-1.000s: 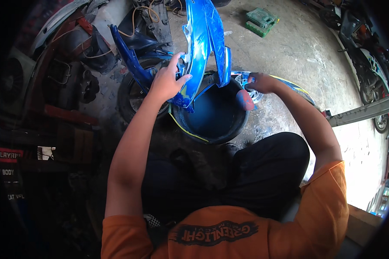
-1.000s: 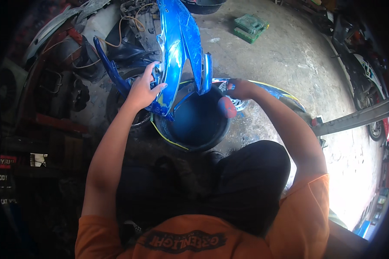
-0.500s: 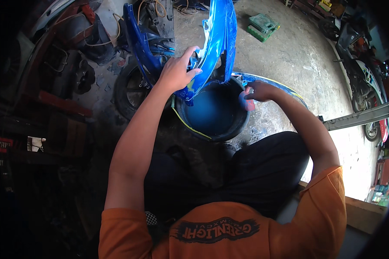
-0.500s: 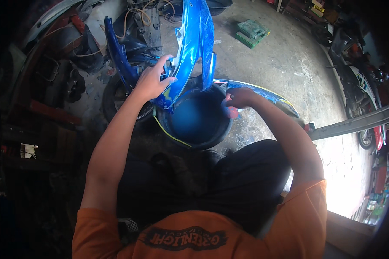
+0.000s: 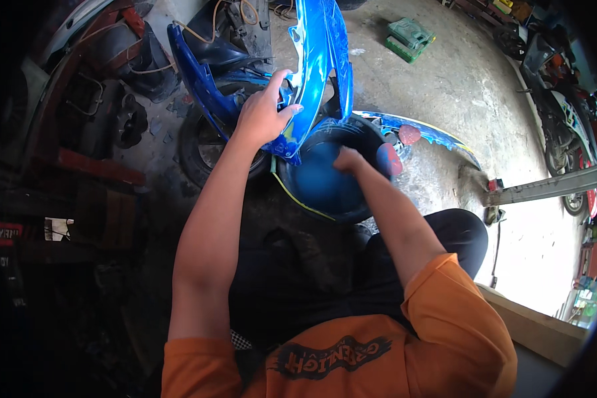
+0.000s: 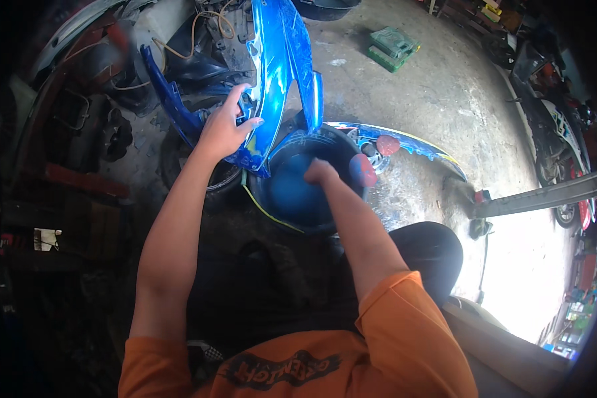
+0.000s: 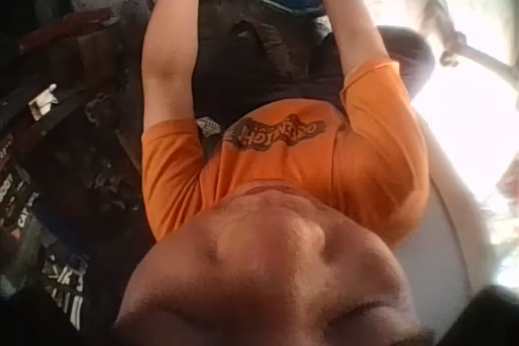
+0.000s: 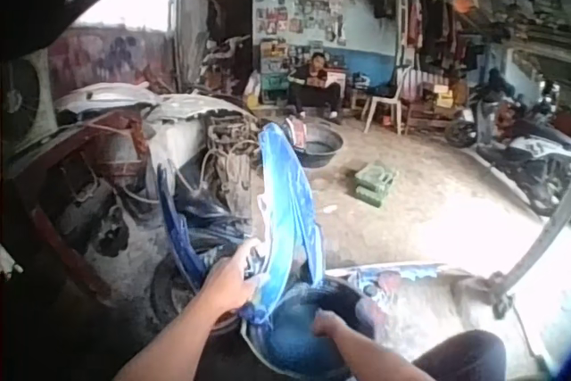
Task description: The person sands a blue motorcycle fairing piece using a blue circular sanding sponge, frequently dipping the sponge into a bucket of water and rubbing the surface of the plastic part.
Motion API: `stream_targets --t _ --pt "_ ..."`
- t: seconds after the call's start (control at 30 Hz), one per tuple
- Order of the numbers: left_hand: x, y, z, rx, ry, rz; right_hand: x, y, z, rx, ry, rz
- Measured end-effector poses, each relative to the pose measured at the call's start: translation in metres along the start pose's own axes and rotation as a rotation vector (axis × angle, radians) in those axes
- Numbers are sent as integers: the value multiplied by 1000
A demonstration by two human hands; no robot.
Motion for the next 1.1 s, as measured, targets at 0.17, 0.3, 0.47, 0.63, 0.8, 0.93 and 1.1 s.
stream_targets --t 0.17,0.3,0.47,0.63,0.8,0.93,1.1 --pt "39 -35 32 -18 -123 -58 60 76 21 151 97 -33" --pt "32 -36 32 -46 -94 -96 43 123 -21 72 134 -33" --pt "-2 6 0 28 8 -68 -19 192 -86 110 -77 404" --pt "26 -19 21 -52 -68 -79 43 198 -42 298 -95 236" --pt "-4 2 -6 -14 44 -41 -33 192 -81 35 112 352" --pt "25 -31 43 -65 -72 -189 73 177 -13 -39 -32 571" --pt "2 -7 16 -38 -7 -183 -4 195 -47 137 31 442"
Point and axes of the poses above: each hand's wrist, its own z-axis away from the middle knuckle, its own y-axis out of the palm, x = y × z, the point moved 7 cm from there along -z, towards the middle knuckle, and after that the axes turned 8 degrees about z, right-handed, at the moved point
